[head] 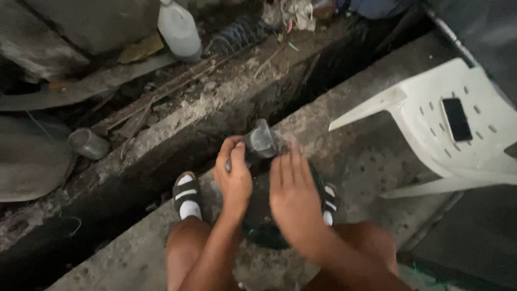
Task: The person sits on the ground and scrubs a metal mechanical component by hand over a green bucket of water, repeatedly turning the part and working different surfaces with a small brush, then rinses and rubs the part by hand.
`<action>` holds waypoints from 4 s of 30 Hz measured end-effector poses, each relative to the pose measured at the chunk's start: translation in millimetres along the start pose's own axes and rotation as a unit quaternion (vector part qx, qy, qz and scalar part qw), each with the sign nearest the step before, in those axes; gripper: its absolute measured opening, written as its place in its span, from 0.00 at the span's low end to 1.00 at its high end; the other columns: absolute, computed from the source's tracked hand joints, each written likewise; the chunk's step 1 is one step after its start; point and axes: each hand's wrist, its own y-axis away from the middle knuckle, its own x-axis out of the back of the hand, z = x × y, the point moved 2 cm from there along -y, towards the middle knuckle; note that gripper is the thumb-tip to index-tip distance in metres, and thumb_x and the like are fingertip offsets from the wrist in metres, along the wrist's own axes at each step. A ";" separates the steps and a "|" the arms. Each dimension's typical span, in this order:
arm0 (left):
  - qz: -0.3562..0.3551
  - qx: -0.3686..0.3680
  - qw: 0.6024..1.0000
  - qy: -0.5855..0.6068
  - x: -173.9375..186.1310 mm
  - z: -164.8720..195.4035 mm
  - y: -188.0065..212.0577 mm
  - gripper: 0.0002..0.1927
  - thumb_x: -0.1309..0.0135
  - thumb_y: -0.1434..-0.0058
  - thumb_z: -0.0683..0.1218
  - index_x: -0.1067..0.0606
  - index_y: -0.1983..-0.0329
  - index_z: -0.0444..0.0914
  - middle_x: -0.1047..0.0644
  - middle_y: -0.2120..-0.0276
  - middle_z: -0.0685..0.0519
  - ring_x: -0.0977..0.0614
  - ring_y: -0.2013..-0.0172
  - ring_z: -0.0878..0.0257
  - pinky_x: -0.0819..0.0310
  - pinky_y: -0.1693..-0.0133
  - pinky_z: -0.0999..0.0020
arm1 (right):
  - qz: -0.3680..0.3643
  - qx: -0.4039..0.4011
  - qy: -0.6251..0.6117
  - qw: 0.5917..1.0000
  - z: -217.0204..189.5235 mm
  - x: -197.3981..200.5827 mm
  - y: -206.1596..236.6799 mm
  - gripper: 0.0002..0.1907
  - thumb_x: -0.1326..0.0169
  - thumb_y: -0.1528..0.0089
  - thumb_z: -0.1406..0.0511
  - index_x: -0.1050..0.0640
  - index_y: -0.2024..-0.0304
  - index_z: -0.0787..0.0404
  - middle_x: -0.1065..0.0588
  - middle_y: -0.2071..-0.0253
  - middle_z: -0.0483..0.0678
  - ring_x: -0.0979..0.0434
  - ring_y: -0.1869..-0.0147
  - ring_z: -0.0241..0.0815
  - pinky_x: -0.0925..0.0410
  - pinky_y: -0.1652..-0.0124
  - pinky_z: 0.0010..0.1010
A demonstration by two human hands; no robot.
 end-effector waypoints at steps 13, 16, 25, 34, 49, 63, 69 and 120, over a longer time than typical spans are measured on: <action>0.023 -0.015 1.000 -0.006 -1.4 0.8 1.5 0.16 0.52 0.35 0.51 0.22 0.53 0.37 0.18 0.65 0.42 0.17 0.63 0.52 0.26 0.56 0.62 | -0.043 -0.057 -0.076 0.995 15.2 -16.5 6.1 0.22 0.51 0.42 0.73 0.27 0.45 0.76 0.35 0.30 0.68 0.38 0.28 0.67 0.41 0.34 0.52; 0.033 -0.063 0.997 -0.018 -3.2 3.4 1.1 0.15 0.51 0.34 0.51 0.21 0.54 0.38 0.18 0.63 0.42 0.17 0.61 0.51 0.27 0.54 0.61 | -0.007 -0.034 -0.025 0.999 9.3 -17.5 6.4 0.19 0.50 0.39 0.72 0.27 0.47 0.77 0.35 0.32 0.68 0.39 0.26 0.67 0.42 0.31 0.54; 0.014 -0.014 0.999 -0.031 1.8 12.9 3.0 0.14 0.52 0.36 0.51 0.22 0.55 0.39 0.20 0.69 0.43 0.17 0.67 0.51 0.26 0.60 0.60 | -0.008 -0.029 -0.010 0.999 6.6 -11.8 -1.4 0.15 0.51 0.43 0.73 0.24 0.54 0.77 0.32 0.36 0.71 0.38 0.26 0.68 0.42 0.31 0.54; 0.035 -0.046 0.998 0.002 -0.3 8.4 1.7 0.14 0.51 0.35 0.51 0.21 0.56 0.38 0.18 0.66 0.45 0.19 0.62 0.56 0.28 0.55 0.63 | -0.023 -0.014 0.004 1.000 8.5 -14.5 2.7 0.21 0.50 0.45 0.72 0.25 0.50 0.77 0.33 0.36 0.71 0.38 0.26 0.67 0.43 0.31 0.54; 0.029 -0.059 0.997 0.035 -1.4 -5.8 0.3 0.15 0.51 0.33 0.50 0.22 0.54 0.36 0.18 0.62 0.47 0.21 0.59 0.62 0.28 0.53 0.64 | -0.029 -0.074 -0.058 0.995 14.0 -13.7 2.0 0.29 0.48 0.49 0.72 0.26 0.43 0.76 0.35 0.31 0.66 0.36 0.29 0.66 0.38 0.36 0.51; 0.027 0.008 0.998 0.050 -6.2 -17.1 -12.3 0.15 0.51 0.35 0.51 0.21 0.57 0.37 0.19 0.69 0.45 0.22 0.67 0.59 0.28 0.60 0.63 | -0.034 -0.095 -0.129 0.987 19.2 -51.1 10.7 0.18 0.52 0.42 0.70 0.26 0.50 0.70 0.33 0.33 0.66 0.35 0.31 0.64 0.41 0.35 0.49; 0.080 0.011 0.996 0.021 -11.1 -14.7 -18.2 0.16 0.49 0.36 0.53 0.19 0.57 0.37 0.17 0.62 0.50 0.18 0.59 0.58 0.30 0.53 0.65 | -0.054 -0.026 -0.048 0.997 13.0 -64.4 5.4 0.24 0.51 0.38 0.62 0.28 0.47 0.76 0.32 0.42 0.73 0.36 0.31 0.71 0.43 0.36 0.54; -0.042 -0.093 0.985 0.139 12.5 -2.4 -8.9 0.15 0.59 0.32 0.44 0.25 0.59 0.29 0.23 0.66 0.52 0.26 0.63 0.64 0.31 0.56 0.70 | 0.014 -0.011 0.002 1.000 -7.3 5.8 -5.3 0.27 0.52 0.44 0.67 0.28 0.45 0.79 0.32 0.37 0.75 0.35 0.29 0.68 0.42 0.33 0.55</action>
